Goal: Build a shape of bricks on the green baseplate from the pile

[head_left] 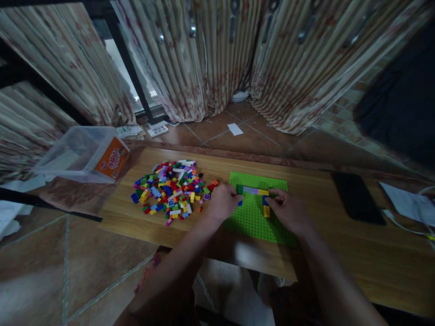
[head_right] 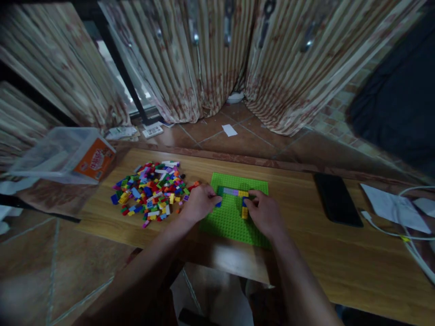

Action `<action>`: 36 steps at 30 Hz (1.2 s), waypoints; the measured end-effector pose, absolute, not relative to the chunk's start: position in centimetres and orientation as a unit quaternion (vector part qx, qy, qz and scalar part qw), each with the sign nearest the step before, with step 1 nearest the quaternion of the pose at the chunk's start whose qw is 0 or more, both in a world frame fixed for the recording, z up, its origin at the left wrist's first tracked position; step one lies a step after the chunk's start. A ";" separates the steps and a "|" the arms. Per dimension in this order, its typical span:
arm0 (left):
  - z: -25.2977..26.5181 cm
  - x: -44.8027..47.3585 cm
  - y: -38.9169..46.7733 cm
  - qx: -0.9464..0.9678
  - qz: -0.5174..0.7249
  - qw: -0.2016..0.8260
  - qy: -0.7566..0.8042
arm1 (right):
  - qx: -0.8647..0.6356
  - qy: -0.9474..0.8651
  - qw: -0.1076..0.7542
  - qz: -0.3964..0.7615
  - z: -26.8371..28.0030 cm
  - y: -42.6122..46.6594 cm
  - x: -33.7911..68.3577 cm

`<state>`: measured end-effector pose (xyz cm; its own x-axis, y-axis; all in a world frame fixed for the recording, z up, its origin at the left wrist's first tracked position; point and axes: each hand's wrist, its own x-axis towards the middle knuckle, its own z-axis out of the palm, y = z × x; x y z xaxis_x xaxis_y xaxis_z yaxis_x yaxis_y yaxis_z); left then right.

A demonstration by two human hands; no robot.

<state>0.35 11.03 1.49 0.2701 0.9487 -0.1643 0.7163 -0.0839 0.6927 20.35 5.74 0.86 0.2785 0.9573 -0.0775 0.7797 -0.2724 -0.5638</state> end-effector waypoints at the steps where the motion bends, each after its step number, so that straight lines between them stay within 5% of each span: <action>1: 1.5 0.3 10.8 0.719 0.172 0.342 0.580 | -0.773 -0.564 0.209 0.204 0.8 5.7 20.4; 8: 1.9 -0.2 9.1 0.728 0.206 0.325 0.567 | -0.792 -0.565 0.199 0.119 0.9 5.8 20.7; 12: 2.2 -1.1 8.9 0.737 0.251 0.315 0.543 | -0.785 -0.556 0.262 0.080 1.6 5.7 19.8; 16: 2.7 -2.4 9.5 0.714 0.306 0.297 0.555 | -0.741 -0.579 0.327 0.096 1.8 5.4 17.8; 29: 3.4 -9.1 13.5 0.568 0.472 0.268 0.618 | -0.699 -0.613 0.339 0.143 1.2 5.4 14.7; 36: 4.9 -11.5 13.5 0.546 0.413 0.209 0.698 | -0.705 -0.608 0.327 0.161 0.7 5.6 14.5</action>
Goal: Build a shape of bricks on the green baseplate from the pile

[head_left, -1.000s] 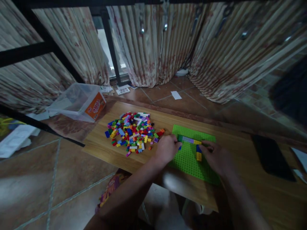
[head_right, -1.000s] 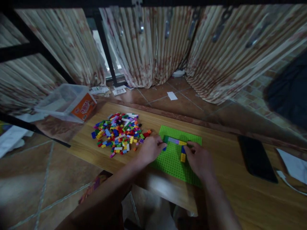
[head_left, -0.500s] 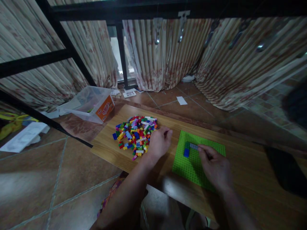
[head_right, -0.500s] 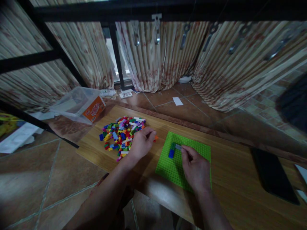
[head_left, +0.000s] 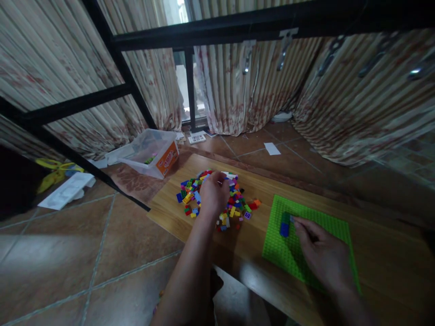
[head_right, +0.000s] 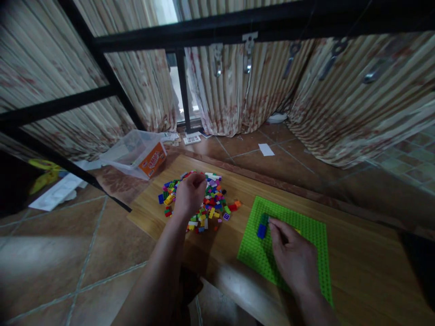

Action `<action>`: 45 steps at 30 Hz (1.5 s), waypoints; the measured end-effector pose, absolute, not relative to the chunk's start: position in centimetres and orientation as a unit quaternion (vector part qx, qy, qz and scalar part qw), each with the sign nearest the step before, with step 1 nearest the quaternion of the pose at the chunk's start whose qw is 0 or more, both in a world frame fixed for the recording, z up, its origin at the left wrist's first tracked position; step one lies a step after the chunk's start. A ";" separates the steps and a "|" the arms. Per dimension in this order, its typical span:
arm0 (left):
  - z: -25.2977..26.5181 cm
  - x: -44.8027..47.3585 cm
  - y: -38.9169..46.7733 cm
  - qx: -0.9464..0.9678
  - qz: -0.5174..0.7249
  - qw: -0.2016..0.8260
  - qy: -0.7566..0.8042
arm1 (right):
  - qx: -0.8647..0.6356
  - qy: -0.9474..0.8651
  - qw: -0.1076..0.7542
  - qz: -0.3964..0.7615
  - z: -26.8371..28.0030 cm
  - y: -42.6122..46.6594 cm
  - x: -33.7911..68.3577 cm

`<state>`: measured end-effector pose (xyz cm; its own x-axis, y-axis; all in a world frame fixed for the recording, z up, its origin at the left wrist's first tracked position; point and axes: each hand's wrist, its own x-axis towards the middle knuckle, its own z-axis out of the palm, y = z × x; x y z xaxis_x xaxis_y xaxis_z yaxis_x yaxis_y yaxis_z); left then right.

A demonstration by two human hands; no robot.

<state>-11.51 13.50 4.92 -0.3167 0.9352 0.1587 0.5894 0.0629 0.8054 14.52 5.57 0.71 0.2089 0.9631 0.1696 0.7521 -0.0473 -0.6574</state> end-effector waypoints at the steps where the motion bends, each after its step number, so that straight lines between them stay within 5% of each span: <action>1: 5.2 -12.0 13.5 0.547 0.393 0.197 0.712 | -0.706 -0.607 0.327 0.162 0.7 5.6 14.5; 12: 4.9 -19.8 13.4 0.443 0.377 0.111 0.806 | -0.701 -0.619 0.324 0.143 0.7 5.4 14.8; 22: 1.6 -26.7 8.6 0.437 0.416 0.191 0.774 | -0.680 -0.628 0.355 0.136 0.1 5.6 14.7; 35: 1.2 -25.0 7.7 0.493 0.313 0.134 0.801 | -0.692 -0.616 0.355 0.124 1.6 5.9 15.6; 41: 5.3 -22.5 5.1 0.408 0.496 0.179 0.745 | -0.716 -0.563 0.405 0.084 2.7 6.0 18.3; 45: 7.4 -15.6 4.0 0.499 0.438 0.380 0.644 | -0.707 -0.557 0.427 0.085 3.2 5.8 19.0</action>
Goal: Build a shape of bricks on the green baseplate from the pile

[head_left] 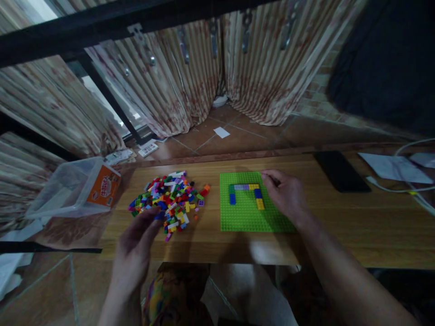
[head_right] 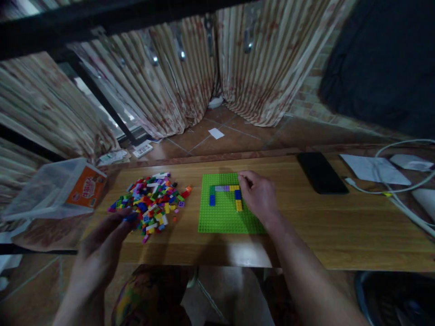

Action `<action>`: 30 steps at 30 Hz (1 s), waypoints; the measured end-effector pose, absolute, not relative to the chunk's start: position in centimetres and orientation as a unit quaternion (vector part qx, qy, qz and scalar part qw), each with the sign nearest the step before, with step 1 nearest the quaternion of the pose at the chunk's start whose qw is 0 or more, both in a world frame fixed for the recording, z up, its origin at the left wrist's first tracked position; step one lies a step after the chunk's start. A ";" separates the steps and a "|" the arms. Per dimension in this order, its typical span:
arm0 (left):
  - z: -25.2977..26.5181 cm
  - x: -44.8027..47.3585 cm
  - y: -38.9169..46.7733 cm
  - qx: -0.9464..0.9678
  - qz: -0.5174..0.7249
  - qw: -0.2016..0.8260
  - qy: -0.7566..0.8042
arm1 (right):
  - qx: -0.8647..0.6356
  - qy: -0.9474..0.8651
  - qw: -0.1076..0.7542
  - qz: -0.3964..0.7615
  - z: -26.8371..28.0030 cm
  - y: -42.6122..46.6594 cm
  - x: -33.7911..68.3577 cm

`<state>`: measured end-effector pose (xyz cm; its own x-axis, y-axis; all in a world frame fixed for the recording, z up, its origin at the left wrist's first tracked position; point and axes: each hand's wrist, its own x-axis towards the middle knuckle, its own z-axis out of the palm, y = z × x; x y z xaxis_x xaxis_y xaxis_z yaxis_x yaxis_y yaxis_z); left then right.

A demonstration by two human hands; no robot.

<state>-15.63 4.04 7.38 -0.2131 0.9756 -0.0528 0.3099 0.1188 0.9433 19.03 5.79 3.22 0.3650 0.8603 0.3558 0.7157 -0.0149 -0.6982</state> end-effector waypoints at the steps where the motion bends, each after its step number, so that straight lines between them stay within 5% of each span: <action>1: 7.5 -13.4 4.0 0.514 0.423 0.430 0.610 | -0.701 -0.559 0.435 0.085 3.3 5.7 19.2; 9: 4.4 0.2 6.0 0.544 0.266 0.672 0.426 | -0.694 -0.561 0.442 0.090 3.8 5.2 20.7; 25: 1.3 3.5 6.5 0.651 0.250 0.503 0.510 | -0.697 -0.616 0.357 0.082 3.6 4.6 20.4; 30: 1.3 3.4 6.2 0.749 0.270 0.359 0.486 | -0.703 -0.621 0.339 0.079 3.5 4.5 20.6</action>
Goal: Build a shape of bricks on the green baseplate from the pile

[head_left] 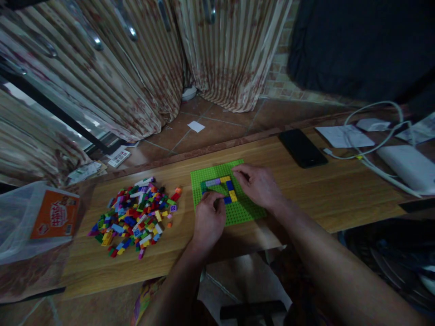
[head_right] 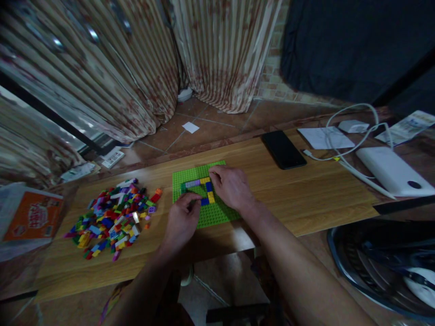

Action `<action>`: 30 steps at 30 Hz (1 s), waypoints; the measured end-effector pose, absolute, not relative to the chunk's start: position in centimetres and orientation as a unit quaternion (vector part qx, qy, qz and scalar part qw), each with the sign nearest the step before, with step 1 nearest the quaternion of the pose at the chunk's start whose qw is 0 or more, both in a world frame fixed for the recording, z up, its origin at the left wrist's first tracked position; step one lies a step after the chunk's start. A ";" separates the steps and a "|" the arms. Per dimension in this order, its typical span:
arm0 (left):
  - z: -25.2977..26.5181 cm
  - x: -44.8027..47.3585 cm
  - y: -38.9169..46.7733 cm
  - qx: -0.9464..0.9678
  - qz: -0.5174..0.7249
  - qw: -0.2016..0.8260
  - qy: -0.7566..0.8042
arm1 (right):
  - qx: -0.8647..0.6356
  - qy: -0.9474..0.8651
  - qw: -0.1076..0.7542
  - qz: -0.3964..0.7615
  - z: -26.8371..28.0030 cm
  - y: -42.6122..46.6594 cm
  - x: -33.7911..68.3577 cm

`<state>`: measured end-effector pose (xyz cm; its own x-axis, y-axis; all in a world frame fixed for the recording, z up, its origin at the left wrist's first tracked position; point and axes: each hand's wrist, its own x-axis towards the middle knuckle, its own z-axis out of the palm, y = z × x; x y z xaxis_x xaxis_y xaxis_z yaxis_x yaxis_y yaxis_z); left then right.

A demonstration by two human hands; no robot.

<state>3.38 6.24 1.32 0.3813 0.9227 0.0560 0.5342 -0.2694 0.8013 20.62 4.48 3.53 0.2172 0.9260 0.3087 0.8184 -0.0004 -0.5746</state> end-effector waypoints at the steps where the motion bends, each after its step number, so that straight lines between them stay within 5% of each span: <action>1: 1.3 3.3 6.2 0.763 0.272 0.343 0.476 | -0.703 -0.621 0.337 0.077 3.5 4.4 20.7; 13: 1.0 3.0 5.8 0.821 0.229 0.299 0.430 | -0.729 -0.609 0.295 0.110 3.7 4.3 21.1; 21: 0.6 3.3 6.0 0.809 0.249 0.305 0.436 | -0.732 -0.616 0.142 0.252 4.2 3.4 20.6; 30: 0.8 3.3 6.1 0.804 0.248 0.315 0.439 | -0.726 -0.614 0.138 0.276 4.3 3.7 20.6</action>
<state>3.32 6.10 0.82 0.4920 0.8619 0.1223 0.5498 -0.4166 0.7240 20.56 3.74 4.29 0.0926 0.9684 -0.2316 0.8164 -0.2071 -0.5391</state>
